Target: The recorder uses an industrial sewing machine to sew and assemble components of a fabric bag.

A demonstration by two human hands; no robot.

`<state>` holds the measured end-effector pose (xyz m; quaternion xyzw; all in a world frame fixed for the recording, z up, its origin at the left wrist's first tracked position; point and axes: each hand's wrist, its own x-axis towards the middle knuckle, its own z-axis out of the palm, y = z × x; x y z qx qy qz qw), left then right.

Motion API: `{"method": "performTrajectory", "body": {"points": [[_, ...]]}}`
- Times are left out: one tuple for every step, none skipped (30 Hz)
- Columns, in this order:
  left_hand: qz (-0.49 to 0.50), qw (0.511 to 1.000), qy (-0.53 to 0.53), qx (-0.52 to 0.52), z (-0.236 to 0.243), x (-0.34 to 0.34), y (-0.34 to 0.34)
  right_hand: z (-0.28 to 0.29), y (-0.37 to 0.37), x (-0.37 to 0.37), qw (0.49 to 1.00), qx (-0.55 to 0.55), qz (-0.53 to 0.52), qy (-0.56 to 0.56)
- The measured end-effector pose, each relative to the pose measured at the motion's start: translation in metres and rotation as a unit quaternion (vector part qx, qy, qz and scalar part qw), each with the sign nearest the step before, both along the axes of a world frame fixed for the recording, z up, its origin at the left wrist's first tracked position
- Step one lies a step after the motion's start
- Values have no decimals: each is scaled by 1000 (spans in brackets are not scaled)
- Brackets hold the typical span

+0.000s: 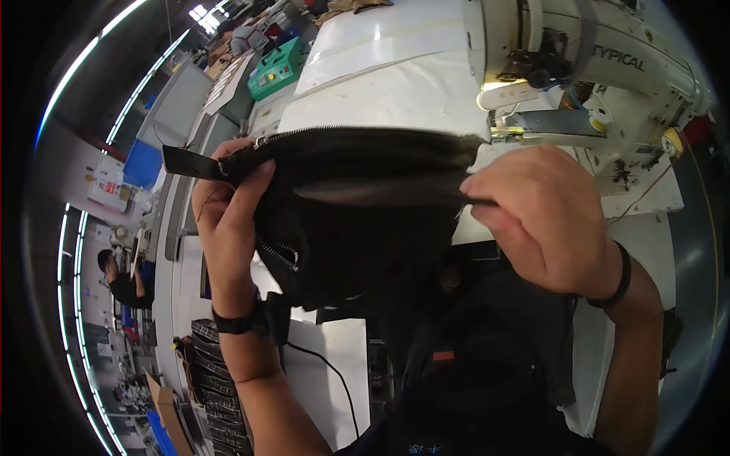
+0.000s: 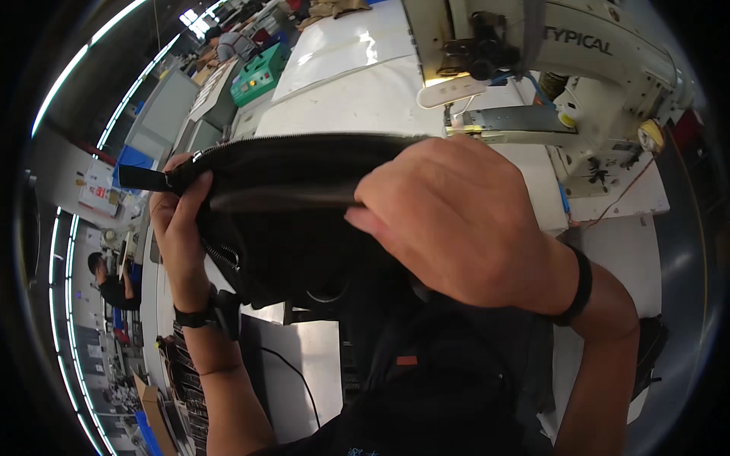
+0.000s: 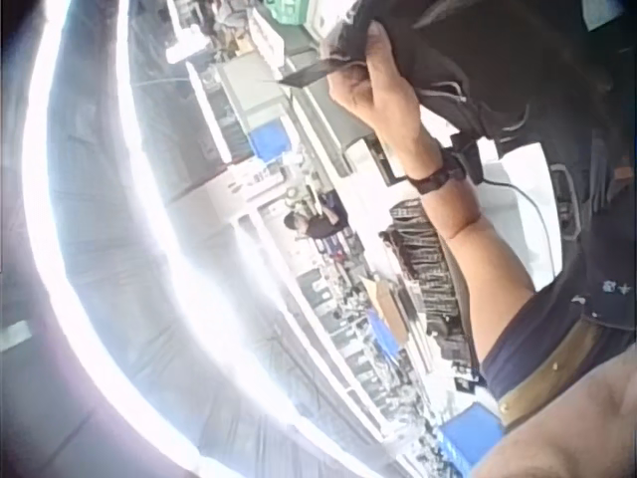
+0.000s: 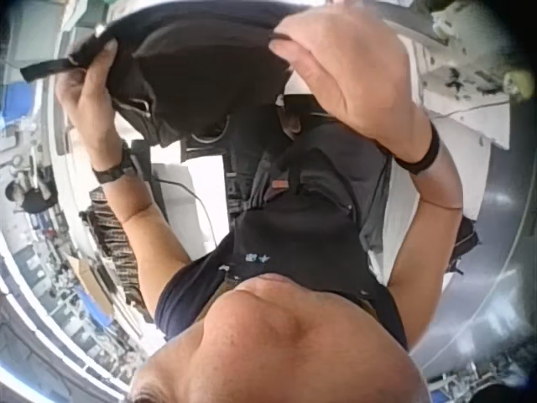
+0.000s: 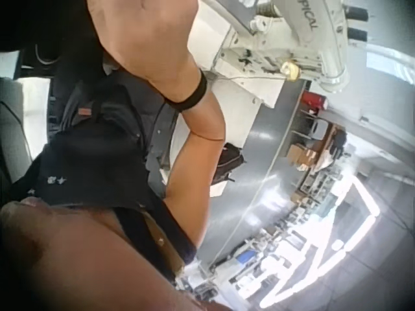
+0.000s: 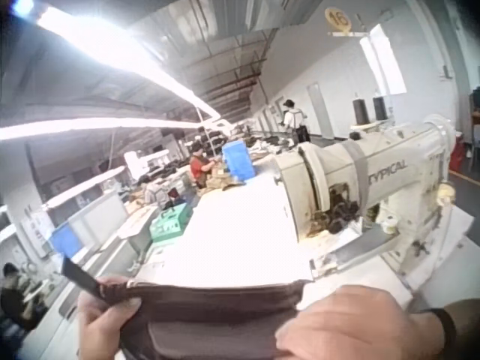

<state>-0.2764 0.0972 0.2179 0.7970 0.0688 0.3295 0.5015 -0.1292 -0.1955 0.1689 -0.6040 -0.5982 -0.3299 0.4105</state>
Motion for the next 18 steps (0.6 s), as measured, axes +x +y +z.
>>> {"method": "performTrajectory", "body": {"points": [[-26, 999, -34, -2, -7, -1, 2, -5, 4, -3, 999, 20, 17, -37], [-29, 997, -57, 47, -17, -1, 3, -14, 4, -11, 999, 8, 30, -40], [-29, 996, -73, 42, -27, -3, 5, -25, 5, -19, 998, -8, 36, -47], [-42, 994, -90, 34, -39, -4, 6, -38, 5, -26, 996, -34, 24, -74], [-41, 995, -95, 9, -54, -5, 7, -52, 7, -30, 997, -38, 27, -66], [-2, 998, -53, 16, -69, -8, 6, -68, 10, -34, 995, -74, 21, -64], [16, 999, -26, 23, -85, -11, 5, -84, 13, -40, 992, -114, 15, -60], [31, 999, 4, -12, -100, -17, 3, -98, 14, -44, 992, -115, 29, -51], [63, 995, 49, -60, -112, -23, 2, -110, 16, -48, 990, -135, 37, -28], [38, 997, 32, -61, -124, -29, 1, -121, 17, -51, 988, -146, 45, -8], [30, 996, 27, -85, -133, -35, 1, -129, 19, -54, 985, -159, 59, -2], [14, 990, 11, -141, -142, -41, 0, -135, 21, -56, 983, -173, 58, 21], [33, 990, 20, -137, -148, -47, 1, -139, 23, -59, 981, -180, 54, 42], [25, 991, 15, -132, -152, -51, 2, -140, 25, -60, 972, -212, 77, 64], [14, 992, 8, -126, -155, -54, 3, -139, 27, -61, 967, -230, 86, 62], [-2, 990, -12, -139, -158, -56, 4, -136, 29, -61, 968, -219, 82, 88], [2, 991, -16, -133, -158, -59, 5, -132, 32, -60, 966, -221, 71, 116], [-12, 995, -19, -92, -159, -61, 5, -128, 36, -58, 976, -193, 42, 92]]}}
